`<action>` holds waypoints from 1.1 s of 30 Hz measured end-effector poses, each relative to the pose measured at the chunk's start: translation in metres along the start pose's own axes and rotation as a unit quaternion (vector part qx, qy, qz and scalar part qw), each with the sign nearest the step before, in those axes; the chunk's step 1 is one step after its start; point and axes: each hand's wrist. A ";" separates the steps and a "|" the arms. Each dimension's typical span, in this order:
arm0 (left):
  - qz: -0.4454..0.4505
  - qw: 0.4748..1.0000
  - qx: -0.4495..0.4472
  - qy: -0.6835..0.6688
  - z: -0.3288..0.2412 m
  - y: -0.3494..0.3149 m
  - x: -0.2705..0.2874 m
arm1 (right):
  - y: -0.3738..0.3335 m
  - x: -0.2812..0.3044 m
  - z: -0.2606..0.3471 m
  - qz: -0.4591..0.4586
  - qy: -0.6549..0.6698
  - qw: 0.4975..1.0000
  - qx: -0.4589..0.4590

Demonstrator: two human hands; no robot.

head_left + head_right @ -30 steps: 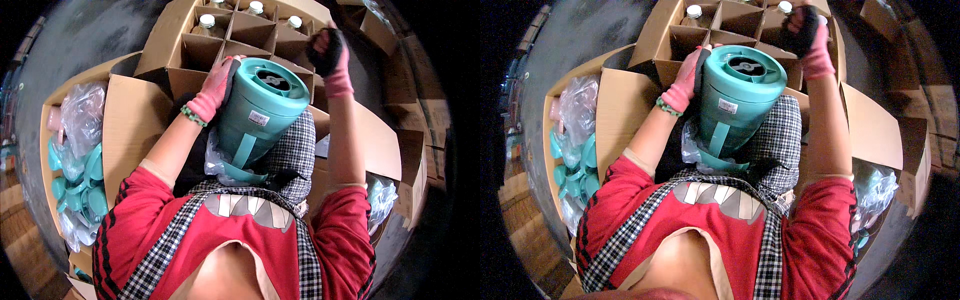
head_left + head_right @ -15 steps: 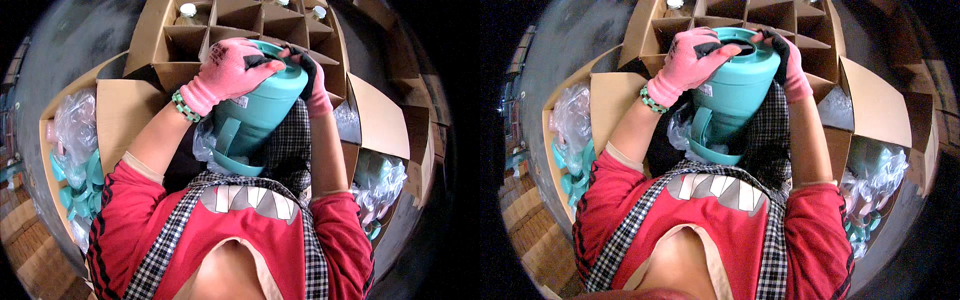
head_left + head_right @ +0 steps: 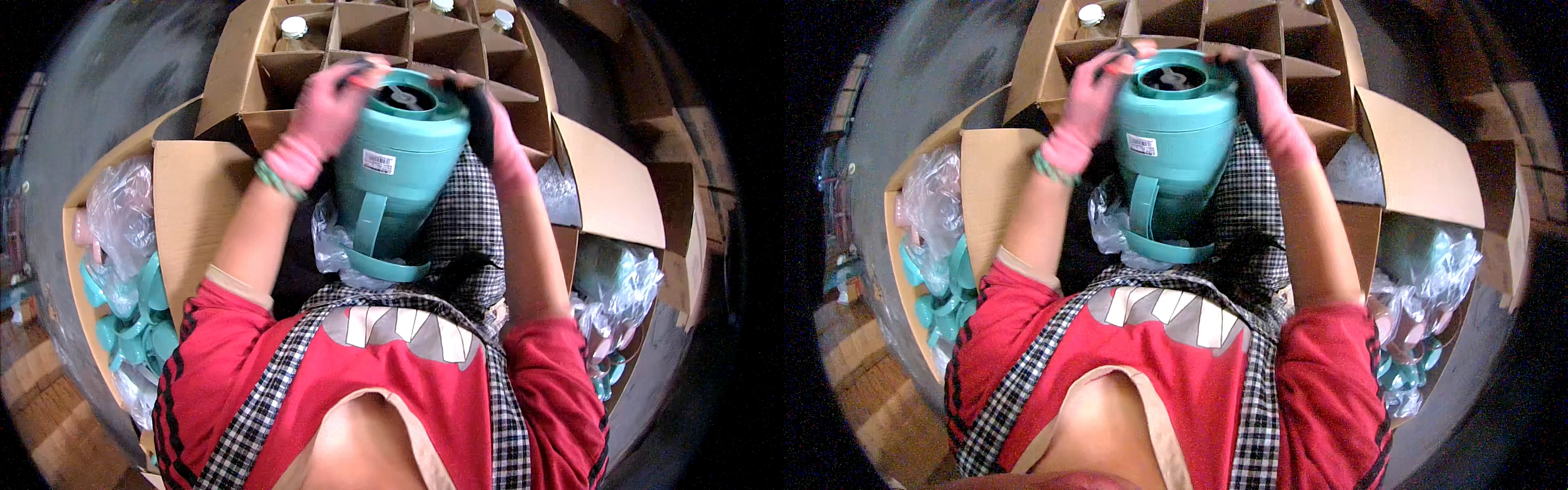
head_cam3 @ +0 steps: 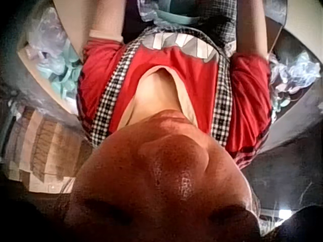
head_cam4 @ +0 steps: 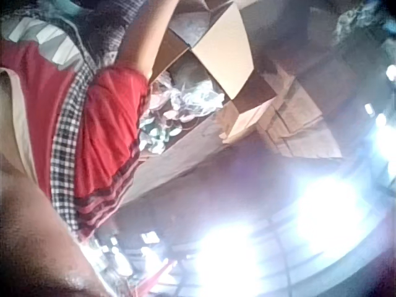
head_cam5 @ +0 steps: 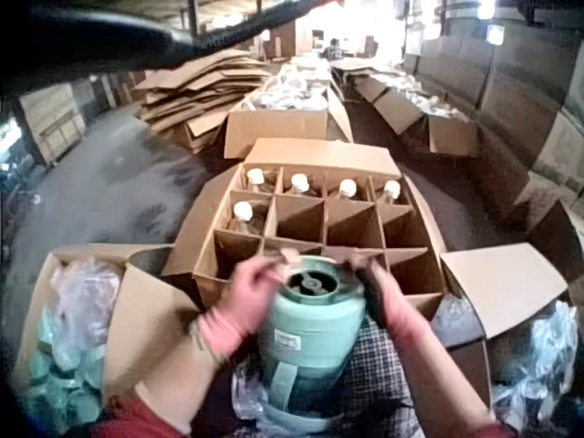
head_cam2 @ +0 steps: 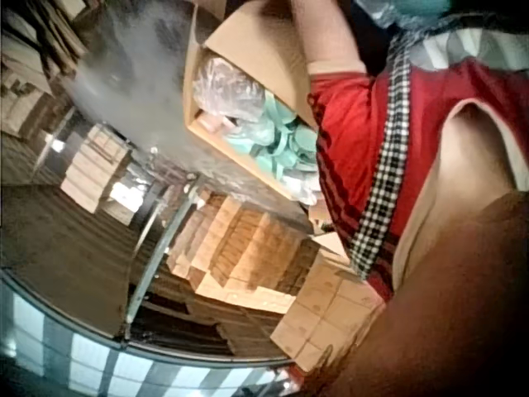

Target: The person sits on the floor and assembles teal and pink kettles. They remove the kettles from plastic bags, insert the internal metal components, and screw the lids onto the bodies. The person handles the items one by one, placing the finished units into a cardboard box.

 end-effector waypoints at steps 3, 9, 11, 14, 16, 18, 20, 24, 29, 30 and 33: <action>-0.073 0.979 0.190 -0.015 0.094 0.015 0.043 | -0.015 0.002 -0.035 -0.130 -0.236 0.940 0.210; -0.026 0.995 0.092 -0.015 0.011 -0.010 -0.010 | 0.038 0.024 -0.025 0.032 0.153 0.986 -0.052; 0.065 0.962 0.179 -0.198 0.025 0.006 0.008 | 0.016 0.027 -0.022 0.004 -0.268 0.940 0.212; 0.109 0.923 0.194 -0.313 0.043 0.016 0.012 | -0.019 0.004 -0.007 -0.049 -0.201 0.961 0.183; 0.141 0.879 0.235 -0.391 0.058 0.018 0.007 | -0.024 0.005 0.000 -0.065 -0.237 0.958 0.150; 0.161 0.861 0.286 -0.388 0.066 0.014 0.003 | -0.020 0.007 0.007 -0.084 -0.293 0.934 0.184; 0.201 0.886 0.227 -0.350 0.063 0.011 0.003 | -0.023 -0.003 0.050 -0.034 -0.616 0.689 0.381; 0.200 0.869 0.264 -0.367 0.033 0.003 -0.012 | -0.001 -0.009 0.075 0.337 -0.620 0.621 0.341; 0.193 0.823 0.301 -0.441 0.068 0.003 -0.015 | 0.004 -0.057 0.072 0.273 -0.743 0.588 0.168; 0.194 0.837 0.297 -0.416 0.069 0.006 -0.013 | 0.005 -0.063 0.070 0.235 -0.754 0.600 0.126; 0.163 0.876 0.250 -0.378 0.069 0.003 -0.007 | 0.024 -0.049 0.086 0.186 -0.410 0.844 -0.292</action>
Point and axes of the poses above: each hand's wrist, its own y-axis towards the middle knuckle, its own x-axis out of the back of the hand, z = x × y, and after that the axes turned 11 degrees about -z, right-handed
